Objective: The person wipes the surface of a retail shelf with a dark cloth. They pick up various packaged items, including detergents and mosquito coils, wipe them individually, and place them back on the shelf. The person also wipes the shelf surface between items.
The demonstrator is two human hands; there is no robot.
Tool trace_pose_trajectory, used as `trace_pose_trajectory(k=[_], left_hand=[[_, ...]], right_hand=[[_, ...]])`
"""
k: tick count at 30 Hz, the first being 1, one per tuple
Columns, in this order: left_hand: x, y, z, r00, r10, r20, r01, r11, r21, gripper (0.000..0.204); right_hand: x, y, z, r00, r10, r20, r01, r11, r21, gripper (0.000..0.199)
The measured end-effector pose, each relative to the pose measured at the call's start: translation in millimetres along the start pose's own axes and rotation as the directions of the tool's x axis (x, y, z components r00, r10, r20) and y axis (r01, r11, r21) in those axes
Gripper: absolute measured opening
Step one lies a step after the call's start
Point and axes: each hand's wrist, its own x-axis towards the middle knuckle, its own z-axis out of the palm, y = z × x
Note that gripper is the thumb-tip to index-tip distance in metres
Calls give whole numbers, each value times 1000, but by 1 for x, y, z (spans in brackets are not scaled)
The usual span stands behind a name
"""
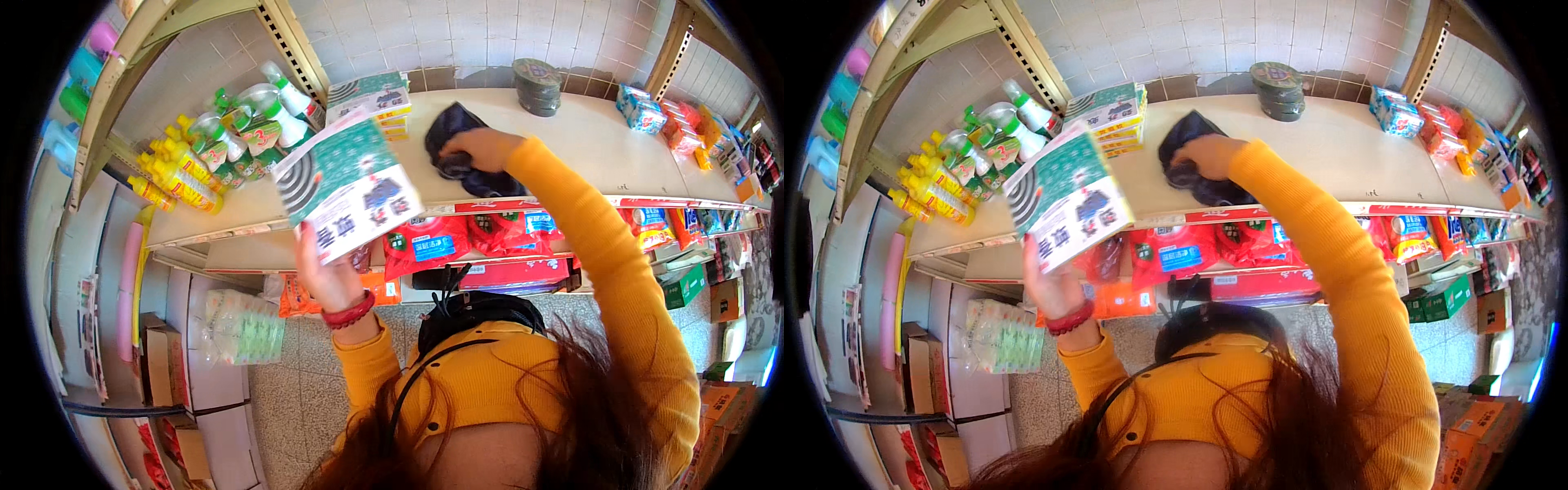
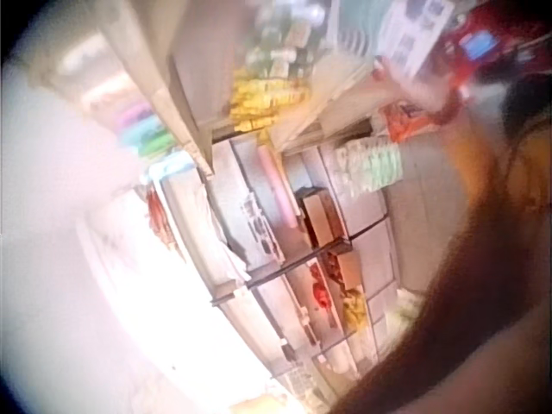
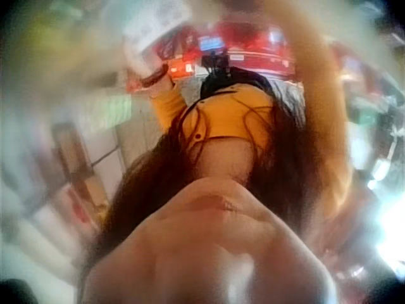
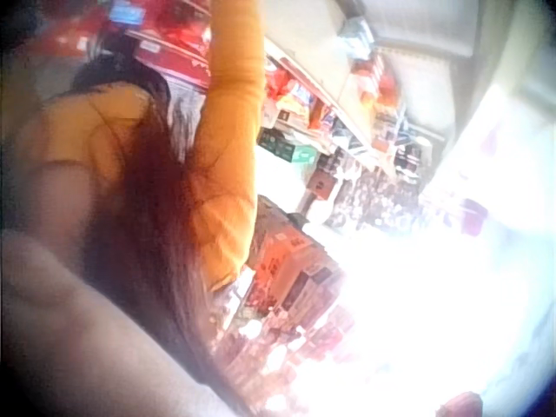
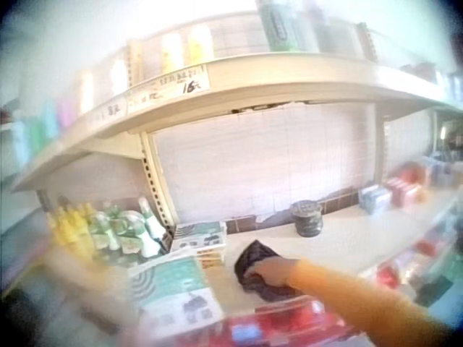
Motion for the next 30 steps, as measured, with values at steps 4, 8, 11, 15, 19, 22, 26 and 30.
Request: trace_pose_trajectory(k=[4,8,11,15,19,22,26,30], left_hand=[[7,-44,25,987,-148,62,143,987,78,24],[3,-94,76,909,-390,151,324,885,333,24],[-5,-146,120,863,-404,302,185,810,556,36],[-13,-207,145,895,-320,311,35,744,667,55],[-22,-225,158,867,-374,329,6,667,745,64],[-22,-207,160,868,-169,468,-294,585,756,59],[29,-156,133,807,409,426,-590,535,604,48],[95,-99,81,786,594,171,-473,401,785,46]], right_hand=[[-98,1,-28,988,149,-35,-149,989,12,38],[-205,63,-41,791,519,-323,-314,798,514,39],[-305,56,-24,371,838,-401,239,331,913,38],[-344,20,14,-181,926,-331,569,373,733,45],[-366,4,54,-395,873,-286,576,478,663,42],[-391,9,74,-286,918,-274,702,395,592,41],[-378,-18,58,-277,919,-282,730,392,559,42],[-342,-44,39,-259,920,-295,729,386,566,44]])
